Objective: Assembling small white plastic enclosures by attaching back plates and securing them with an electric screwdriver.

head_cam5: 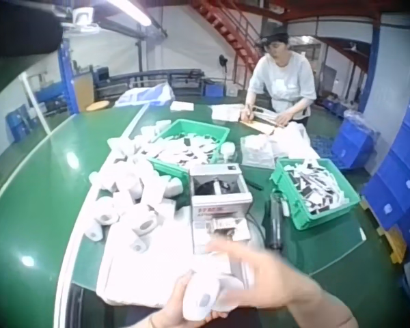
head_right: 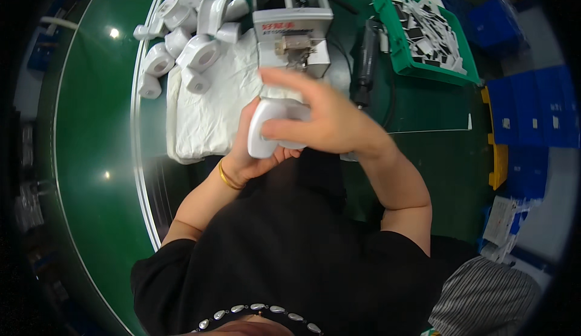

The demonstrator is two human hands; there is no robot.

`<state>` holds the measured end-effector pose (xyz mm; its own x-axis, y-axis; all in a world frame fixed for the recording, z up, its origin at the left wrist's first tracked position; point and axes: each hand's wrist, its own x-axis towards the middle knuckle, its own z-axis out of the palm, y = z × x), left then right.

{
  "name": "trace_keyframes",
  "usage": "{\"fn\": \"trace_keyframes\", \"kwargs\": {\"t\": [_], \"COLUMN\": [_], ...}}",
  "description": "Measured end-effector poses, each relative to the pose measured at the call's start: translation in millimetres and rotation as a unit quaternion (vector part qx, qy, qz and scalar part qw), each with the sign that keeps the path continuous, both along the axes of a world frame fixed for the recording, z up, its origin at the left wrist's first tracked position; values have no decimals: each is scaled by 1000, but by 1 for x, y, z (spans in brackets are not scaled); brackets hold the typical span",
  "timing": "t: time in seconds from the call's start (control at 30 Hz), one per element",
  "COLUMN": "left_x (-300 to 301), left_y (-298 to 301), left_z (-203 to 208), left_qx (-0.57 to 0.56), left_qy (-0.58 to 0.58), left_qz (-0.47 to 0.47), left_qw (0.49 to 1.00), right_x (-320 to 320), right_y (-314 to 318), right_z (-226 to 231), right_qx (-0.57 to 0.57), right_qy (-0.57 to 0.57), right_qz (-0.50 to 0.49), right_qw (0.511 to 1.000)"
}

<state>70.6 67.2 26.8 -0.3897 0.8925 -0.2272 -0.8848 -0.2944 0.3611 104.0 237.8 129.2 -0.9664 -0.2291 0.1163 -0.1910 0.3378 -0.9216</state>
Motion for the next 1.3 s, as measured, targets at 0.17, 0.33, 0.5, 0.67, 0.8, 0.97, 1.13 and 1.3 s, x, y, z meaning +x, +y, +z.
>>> {"fn": "trace_keyframes", "kwargs": {"t": [0.17, 0.33, 0.5, 0.67, 0.8, 0.97, 1.13, 1.3], "left_x": [-2, -2, -10, -31, -42, -54, -76, -94], "left_y": [15, 23, 31, 23, 8, -17, -55, -71], "left_z": [9, 18, 46, 44, 35, 55, 68, 68], "left_qx": [-74, -36, -31, 30, -84, -179, -287, -380], "left_qy": [23, 50, 159, 174, 284, 353, 415, 442], "left_qz": [65, 38, -9, -58, -27, 14, 168, 245], "left_qw": [995, 997, 987, 983, 955, 918, 847, 775], "right_x": [4, 4, 0, -37, -145, -233, -307, -357], "right_y": [8, 20, 34, 71, 217, 392, 423, 443], "right_z": [-2, 5, 42, 79, 71, 30, -43, -89], "right_qx": [-158, -98, 84, 142, 64, -37, 73, 95], "right_qy": [-147, -94, 105, 178, 245, 130, -11, -107], "right_qz": [1, 8, 100, -108, -386, -584, -657, -645], "right_qw": [976, 991, 986, 968, 887, 800, 751, 751]}}
